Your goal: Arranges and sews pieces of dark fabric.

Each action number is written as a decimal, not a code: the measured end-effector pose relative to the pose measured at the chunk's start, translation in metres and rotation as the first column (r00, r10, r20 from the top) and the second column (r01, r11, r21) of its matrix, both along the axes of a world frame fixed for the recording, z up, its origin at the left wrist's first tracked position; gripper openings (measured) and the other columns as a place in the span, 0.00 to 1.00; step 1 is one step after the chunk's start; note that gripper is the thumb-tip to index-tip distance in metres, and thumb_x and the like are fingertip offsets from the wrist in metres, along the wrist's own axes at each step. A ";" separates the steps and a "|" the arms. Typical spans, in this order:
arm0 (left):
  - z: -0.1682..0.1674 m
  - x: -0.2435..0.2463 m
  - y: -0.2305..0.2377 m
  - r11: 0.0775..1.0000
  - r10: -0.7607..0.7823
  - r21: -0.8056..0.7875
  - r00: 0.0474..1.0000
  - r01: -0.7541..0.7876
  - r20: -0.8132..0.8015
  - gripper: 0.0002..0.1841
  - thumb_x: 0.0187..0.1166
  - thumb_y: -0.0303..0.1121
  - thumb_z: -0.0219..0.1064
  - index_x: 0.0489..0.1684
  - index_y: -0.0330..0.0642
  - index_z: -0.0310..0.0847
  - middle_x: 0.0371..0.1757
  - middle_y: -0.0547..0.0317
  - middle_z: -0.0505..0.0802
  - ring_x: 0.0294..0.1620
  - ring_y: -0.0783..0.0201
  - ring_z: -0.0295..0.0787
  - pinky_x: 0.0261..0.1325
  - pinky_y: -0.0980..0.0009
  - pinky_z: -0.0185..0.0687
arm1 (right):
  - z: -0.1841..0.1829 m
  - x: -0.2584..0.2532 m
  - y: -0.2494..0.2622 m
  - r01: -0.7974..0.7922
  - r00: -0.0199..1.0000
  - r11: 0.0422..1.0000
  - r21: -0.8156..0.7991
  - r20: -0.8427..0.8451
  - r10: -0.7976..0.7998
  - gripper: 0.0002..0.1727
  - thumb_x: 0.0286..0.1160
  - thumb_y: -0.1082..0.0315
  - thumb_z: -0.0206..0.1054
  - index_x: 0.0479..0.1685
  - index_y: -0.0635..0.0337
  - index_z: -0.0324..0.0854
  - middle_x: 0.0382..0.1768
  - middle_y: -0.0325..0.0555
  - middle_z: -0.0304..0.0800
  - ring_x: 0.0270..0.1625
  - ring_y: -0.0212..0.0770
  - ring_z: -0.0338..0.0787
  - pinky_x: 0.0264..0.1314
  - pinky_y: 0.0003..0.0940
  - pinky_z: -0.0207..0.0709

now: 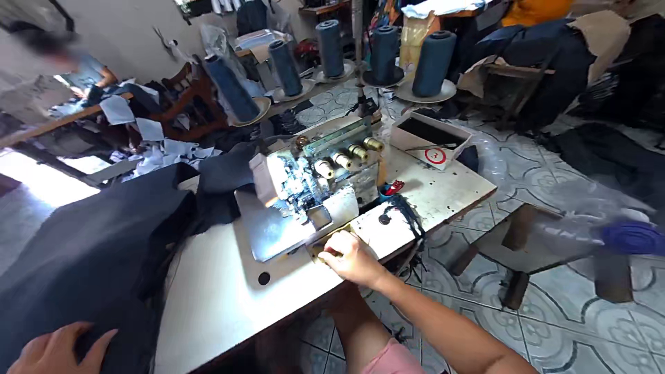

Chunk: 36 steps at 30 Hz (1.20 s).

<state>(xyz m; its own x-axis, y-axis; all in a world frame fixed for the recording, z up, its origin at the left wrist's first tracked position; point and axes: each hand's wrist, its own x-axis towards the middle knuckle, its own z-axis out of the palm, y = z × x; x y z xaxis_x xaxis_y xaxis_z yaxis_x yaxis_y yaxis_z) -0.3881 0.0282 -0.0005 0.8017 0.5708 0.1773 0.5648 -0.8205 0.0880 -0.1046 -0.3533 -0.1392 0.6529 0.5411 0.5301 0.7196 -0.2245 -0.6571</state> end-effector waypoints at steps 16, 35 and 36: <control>0.044 0.018 -0.044 0.982 0.025 -0.188 0.972 0.019 0.233 0.19 0.93 0.30 0.51 0.72 0.24 0.74 0.62 0.22 0.86 0.62 0.27 0.85 0.67 0.28 0.75 | 0.011 -0.041 0.010 -0.383 0.897 0.916 0.122 -0.186 0.400 0.16 0.84 0.67 0.60 0.35 0.70 0.89 0.31 0.45 0.89 0.38 0.27 0.85 0.47 0.22 0.79; -0.078 0.132 -0.187 0.613 -0.741 -0.164 0.634 0.773 0.220 0.26 0.89 0.47 0.56 0.78 0.40 0.78 0.72 0.48 0.87 0.78 0.49 0.80 0.81 0.47 0.70 | -0.016 -0.148 -0.021 -0.128 0.379 0.905 0.407 -0.823 0.424 0.22 0.84 0.76 0.53 0.75 0.73 0.68 0.61 0.47 0.88 0.61 0.27 0.88 0.69 0.27 0.82; -0.083 0.138 -0.187 0.598 -0.757 -0.181 0.625 0.781 0.193 0.26 0.89 0.48 0.57 0.78 0.41 0.78 0.69 0.48 0.89 0.75 0.49 0.82 0.79 0.45 0.71 | -0.020 -0.152 -0.028 -0.126 0.390 0.905 0.406 -0.819 0.422 0.21 0.84 0.76 0.53 0.73 0.73 0.69 0.60 0.46 0.88 0.61 0.26 0.88 0.70 0.27 0.82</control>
<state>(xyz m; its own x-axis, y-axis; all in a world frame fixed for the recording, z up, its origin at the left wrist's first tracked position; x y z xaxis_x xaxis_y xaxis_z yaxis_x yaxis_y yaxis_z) -0.2497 -0.1590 -0.0837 0.9502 -0.2185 0.2221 -0.2858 -0.8951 0.3422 -0.2564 -0.3811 -0.1592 0.6698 0.7358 -0.0999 -0.2909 0.1362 -0.9470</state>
